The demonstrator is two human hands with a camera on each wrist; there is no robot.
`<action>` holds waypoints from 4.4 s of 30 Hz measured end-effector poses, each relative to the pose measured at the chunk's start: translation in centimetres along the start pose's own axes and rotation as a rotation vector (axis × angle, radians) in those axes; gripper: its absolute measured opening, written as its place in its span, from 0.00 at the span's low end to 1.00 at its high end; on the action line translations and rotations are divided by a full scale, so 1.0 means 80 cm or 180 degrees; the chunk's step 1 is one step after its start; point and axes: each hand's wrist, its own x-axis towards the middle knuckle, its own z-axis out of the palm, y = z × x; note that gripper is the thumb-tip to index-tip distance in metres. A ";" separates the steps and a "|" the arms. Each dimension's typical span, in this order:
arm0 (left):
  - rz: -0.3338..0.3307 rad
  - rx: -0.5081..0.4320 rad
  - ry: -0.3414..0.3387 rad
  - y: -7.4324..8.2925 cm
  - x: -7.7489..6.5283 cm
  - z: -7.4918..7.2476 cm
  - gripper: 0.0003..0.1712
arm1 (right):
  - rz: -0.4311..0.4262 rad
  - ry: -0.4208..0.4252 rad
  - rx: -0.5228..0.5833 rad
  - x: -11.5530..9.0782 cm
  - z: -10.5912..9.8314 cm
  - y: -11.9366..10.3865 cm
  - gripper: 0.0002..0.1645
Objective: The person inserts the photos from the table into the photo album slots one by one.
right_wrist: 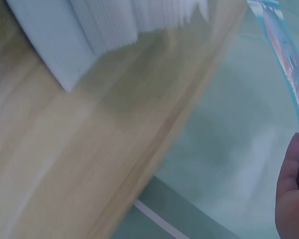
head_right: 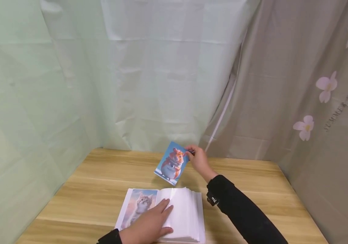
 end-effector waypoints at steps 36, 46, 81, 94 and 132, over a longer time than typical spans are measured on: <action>0.0011 0.0083 0.0199 0.007 -0.002 -0.005 0.42 | 0.0304 -0.0396 -0.0075 0.001 -0.012 0.044 0.09; 0.0052 0.0113 0.0150 0.009 0.000 -0.009 0.42 | -0.0065 -0.0781 -0.0613 0.015 -0.018 0.016 0.07; 0.0070 0.0014 0.0051 0.010 0.002 -0.010 0.43 | 0.0043 -0.1833 -0.0580 0.025 0.004 -0.001 0.07; -0.0006 -0.0364 0.0033 0.010 0.004 -0.009 0.44 | 0.0059 -0.2100 -0.0636 0.008 0.009 0.010 0.06; 0.0056 -0.0310 -0.0014 0.012 0.001 -0.012 0.42 | -0.1150 -0.2166 -0.1464 -0.023 0.040 0.006 0.08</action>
